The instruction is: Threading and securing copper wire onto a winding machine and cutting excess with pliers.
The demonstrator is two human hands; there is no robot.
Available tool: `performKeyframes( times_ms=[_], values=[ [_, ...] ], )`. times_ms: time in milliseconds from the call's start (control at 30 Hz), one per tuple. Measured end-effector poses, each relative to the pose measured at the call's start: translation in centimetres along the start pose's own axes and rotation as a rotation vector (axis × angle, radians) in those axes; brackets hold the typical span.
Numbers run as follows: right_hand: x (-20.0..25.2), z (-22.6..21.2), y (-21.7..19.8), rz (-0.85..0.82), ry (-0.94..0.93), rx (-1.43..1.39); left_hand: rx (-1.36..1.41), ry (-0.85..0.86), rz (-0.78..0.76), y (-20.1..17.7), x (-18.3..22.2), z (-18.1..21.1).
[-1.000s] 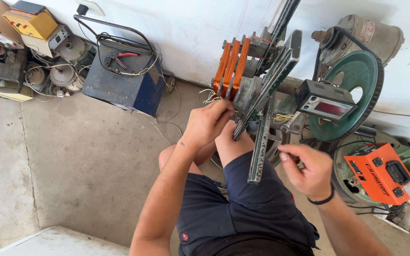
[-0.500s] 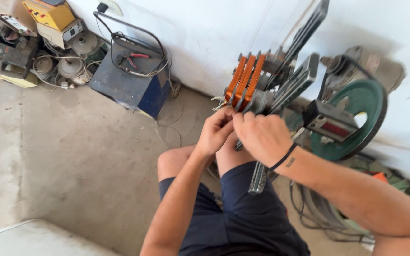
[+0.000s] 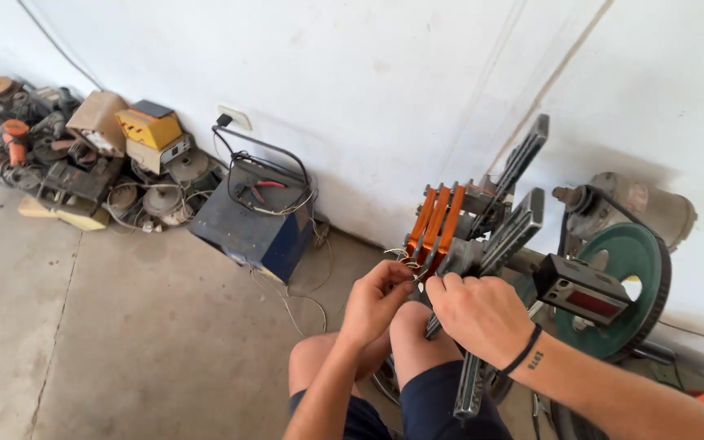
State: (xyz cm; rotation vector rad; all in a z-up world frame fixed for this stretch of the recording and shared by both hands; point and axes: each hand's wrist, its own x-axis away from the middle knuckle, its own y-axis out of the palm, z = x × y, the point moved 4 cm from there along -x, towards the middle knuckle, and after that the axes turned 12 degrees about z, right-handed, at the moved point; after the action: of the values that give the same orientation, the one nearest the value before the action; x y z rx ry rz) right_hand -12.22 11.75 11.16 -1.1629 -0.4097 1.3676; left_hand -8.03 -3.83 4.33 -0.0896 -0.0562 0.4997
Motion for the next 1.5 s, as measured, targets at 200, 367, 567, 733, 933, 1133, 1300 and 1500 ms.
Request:
performKeyframes(
  times_ms=[200, 367, 567, 733, 933, 1133, 1300, 1500],
  values=[
    [0.6, 1.2, -1.8, -0.068, 0.055, -0.111, -0.571, 0.05, -0.088, -0.4, -0.6, -0.7],
    [1.0, 2.0, -2.3, -0.138, 0.155, -0.247, -0.288, 0.142, -0.032, -0.1, 0.2, 0.7],
    [1.0, 2.0, -1.7, -0.178, 0.162, -0.283, -0.23, 0.525, -0.07, -0.1, 2.2, 2.2],
    [1.0, 1.8, -1.2, -0.223, 0.117, -0.3, -0.148, 0.674, -0.064, -0.4, 2.8, 2.4],
    [0.4, 1.5, -1.3, -0.269, 0.104, -0.312, 0.192, 0.675, -0.165, 1.5, 1.6, 1.3],
    [0.4, 1.5, -1.9, -0.187, 0.088, -0.327, 0.361, 0.631, -0.133, 2.6, -0.3, -0.8],
    [0.5, 1.1, -1.7, -0.095, 0.044, -0.298, 0.285, 0.711, -0.096, 2.5, 0.8, -0.1],
    [0.5, 0.1, -1.0, -0.017, -0.029, -0.235, 0.114, 0.84, 0.027, 2.8, 1.0, -1.5]
  ],
)
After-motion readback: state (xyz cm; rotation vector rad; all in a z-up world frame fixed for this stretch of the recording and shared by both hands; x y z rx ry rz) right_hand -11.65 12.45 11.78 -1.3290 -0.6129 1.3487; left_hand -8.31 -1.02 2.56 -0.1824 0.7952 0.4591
